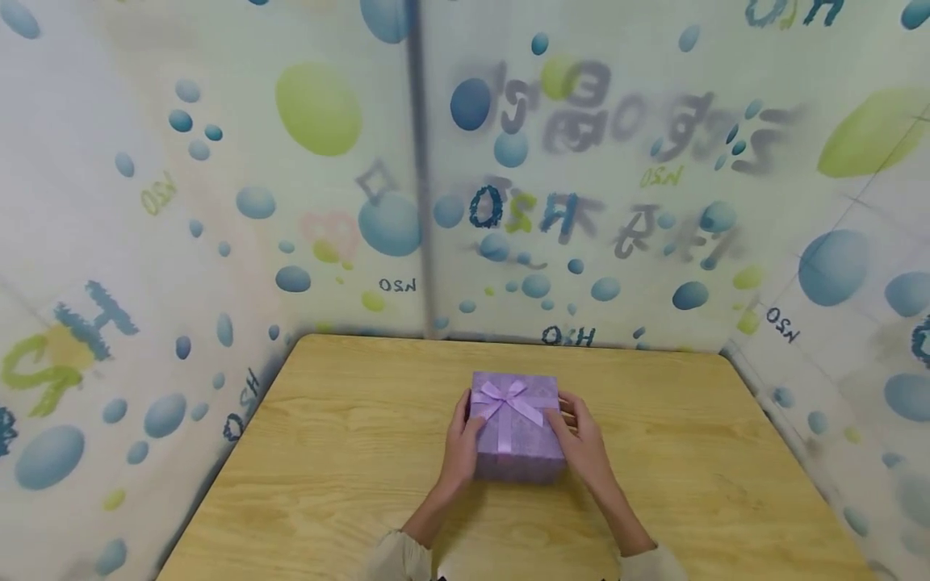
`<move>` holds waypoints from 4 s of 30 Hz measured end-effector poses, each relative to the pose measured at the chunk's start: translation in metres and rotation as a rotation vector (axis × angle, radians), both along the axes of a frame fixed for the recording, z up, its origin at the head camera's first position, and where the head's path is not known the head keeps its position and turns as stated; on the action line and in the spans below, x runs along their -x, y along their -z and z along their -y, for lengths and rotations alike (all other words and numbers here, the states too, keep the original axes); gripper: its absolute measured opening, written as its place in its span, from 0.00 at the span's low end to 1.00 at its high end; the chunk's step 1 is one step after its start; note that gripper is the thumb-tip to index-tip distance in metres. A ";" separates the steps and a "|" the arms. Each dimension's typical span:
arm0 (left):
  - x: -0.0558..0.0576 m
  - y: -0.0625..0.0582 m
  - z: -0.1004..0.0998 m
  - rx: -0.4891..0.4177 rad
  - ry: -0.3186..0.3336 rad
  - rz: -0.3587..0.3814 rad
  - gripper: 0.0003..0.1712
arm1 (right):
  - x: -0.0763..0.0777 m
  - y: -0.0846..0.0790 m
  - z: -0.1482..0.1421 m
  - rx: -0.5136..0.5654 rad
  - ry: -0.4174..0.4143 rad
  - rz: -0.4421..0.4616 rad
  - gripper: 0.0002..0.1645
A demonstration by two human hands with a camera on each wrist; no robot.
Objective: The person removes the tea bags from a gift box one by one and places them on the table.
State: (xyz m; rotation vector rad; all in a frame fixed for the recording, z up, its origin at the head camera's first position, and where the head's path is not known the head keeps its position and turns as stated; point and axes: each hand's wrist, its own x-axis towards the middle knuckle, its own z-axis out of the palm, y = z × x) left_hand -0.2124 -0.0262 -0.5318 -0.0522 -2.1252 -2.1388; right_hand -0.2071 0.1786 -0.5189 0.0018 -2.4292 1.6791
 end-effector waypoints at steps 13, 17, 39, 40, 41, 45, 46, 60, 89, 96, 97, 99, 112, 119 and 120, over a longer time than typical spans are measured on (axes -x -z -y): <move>-0.034 0.018 0.005 0.023 0.011 -0.064 0.36 | -0.031 0.021 0.023 0.154 -0.002 -0.079 0.38; -0.033 0.016 0.003 -0.014 0.025 -0.083 0.37 | -0.031 0.019 0.025 0.127 -0.005 -0.080 0.43; -0.032 -0.009 -0.003 -0.095 0.125 -0.095 0.39 | -0.029 0.002 0.021 0.151 0.041 -0.085 0.42; -0.032 -0.010 -0.003 -0.090 0.126 -0.094 0.39 | -0.029 0.000 0.021 0.154 0.042 -0.088 0.43; -0.032 -0.011 -0.002 -0.086 0.127 -0.098 0.39 | -0.029 -0.001 0.021 0.155 0.042 -0.088 0.42; -0.031 -0.016 -0.002 -0.081 0.141 -0.118 0.39 | -0.028 -0.007 0.021 0.159 0.032 -0.109 0.42; -0.031 -0.017 -0.001 -0.081 0.145 -0.129 0.39 | -0.028 -0.008 0.021 0.154 0.030 -0.114 0.42; -0.035 -0.027 0.014 -0.050 0.084 -0.142 0.38 | -0.031 -0.036 0.028 -0.027 -0.064 -0.123 0.46; -0.047 -0.025 0.109 -0.003 -0.157 -0.179 0.28 | -0.037 -0.051 0.104 -0.185 -0.363 -0.176 0.66; -0.047 -0.022 0.133 0.029 -0.208 -0.170 0.27 | -0.035 -0.053 0.127 -0.165 -0.405 -0.153 0.65; -0.047 -0.022 0.136 0.038 -0.212 -0.170 0.27 | -0.035 -0.054 0.130 -0.158 -0.413 -0.156 0.65; -0.047 -0.022 0.141 0.050 -0.215 -0.175 0.27 | -0.034 -0.054 0.134 -0.154 -0.426 -0.162 0.63; -0.045 -0.010 0.168 0.143 -0.304 -0.104 0.26 | -0.030 -0.034 0.163 -0.076 -0.455 -0.105 0.62; -0.038 0.002 0.183 0.200 -0.360 -0.070 0.26 | -0.017 -0.007 0.175 -0.031 -0.484 -0.044 0.63; -0.036 0.004 0.185 0.206 -0.358 -0.066 0.26 | -0.014 -0.002 0.177 -0.016 -0.489 -0.042 0.63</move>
